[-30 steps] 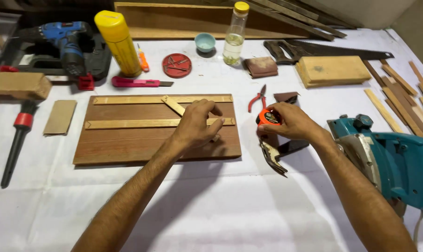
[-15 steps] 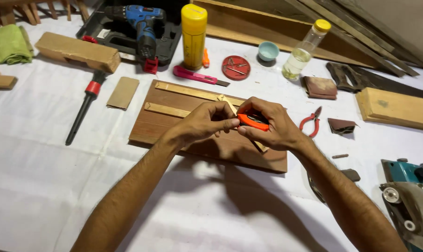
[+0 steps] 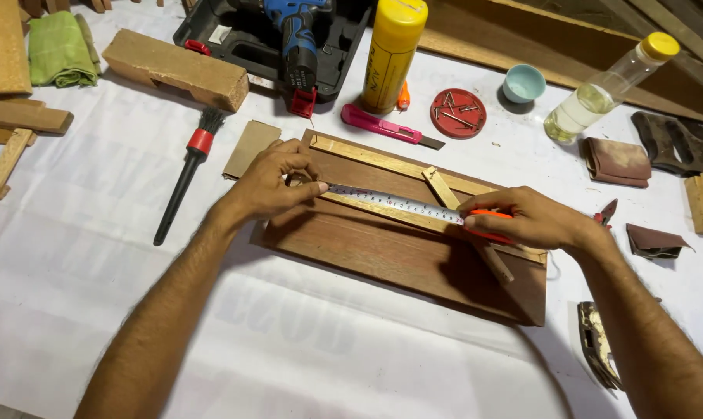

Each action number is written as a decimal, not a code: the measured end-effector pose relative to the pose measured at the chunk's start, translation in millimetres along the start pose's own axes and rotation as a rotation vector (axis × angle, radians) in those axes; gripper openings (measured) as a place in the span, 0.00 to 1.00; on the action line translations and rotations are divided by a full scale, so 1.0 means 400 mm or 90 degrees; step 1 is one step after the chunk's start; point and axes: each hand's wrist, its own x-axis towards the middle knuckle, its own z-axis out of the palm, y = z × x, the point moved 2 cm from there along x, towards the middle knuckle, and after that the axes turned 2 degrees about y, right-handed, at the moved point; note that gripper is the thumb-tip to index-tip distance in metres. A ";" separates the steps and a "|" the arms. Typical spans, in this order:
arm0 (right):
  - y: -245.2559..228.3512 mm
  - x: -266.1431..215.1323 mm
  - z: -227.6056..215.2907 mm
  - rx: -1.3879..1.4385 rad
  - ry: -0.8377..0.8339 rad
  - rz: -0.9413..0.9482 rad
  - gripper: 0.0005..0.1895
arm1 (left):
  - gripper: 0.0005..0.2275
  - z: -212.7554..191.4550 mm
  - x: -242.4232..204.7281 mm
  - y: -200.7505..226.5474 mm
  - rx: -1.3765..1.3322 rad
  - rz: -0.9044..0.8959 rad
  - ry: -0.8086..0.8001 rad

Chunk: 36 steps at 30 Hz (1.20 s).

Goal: Measure, mark, and assemble small wooden components using hand tools on a workbench.

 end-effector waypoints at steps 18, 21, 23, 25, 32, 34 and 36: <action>-0.054 -0.029 0.037 0.012 0.121 -0.029 0.23 | 0.09 -0.021 0.022 -0.082 -0.081 -0.040 -0.068; -0.062 -0.031 0.037 -0.001 0.142 -0.052 0.23 | 0.09 -0.016 0.020 -0.089 -0.072 -0.037 -0.052; -0.062 -0.032 0.042 -0.006 0.149 -0.038 0.22 | 0.09 -0.015 0.021 -0.092 -0.075 -0.030 -0.055; -0.066 -0.032 0.044 -0.015 0.151 -0.028 0.22 | 0.09 -0.013 0.020 -0.095 -0.080 -0.028 -0.053; -0.066 -0.031 0.047 -0.011 0.153 -0.010 0.21 | 0.10 -0.010 0.025 -0.105 -0.077 -0.051 -0.052; -0.062 -0.029 0.049 -0.002 0.154 -0.006 0.22 | 0.10 -0.010 0.026 -0.107 -0.066 -0.064 -0.054; -0.057 -0.030 0.051 0.006 0.165 -0.026 0.22 | 0.10 -0.009 0.026 -0.106 -0.080 -0.061 -0.059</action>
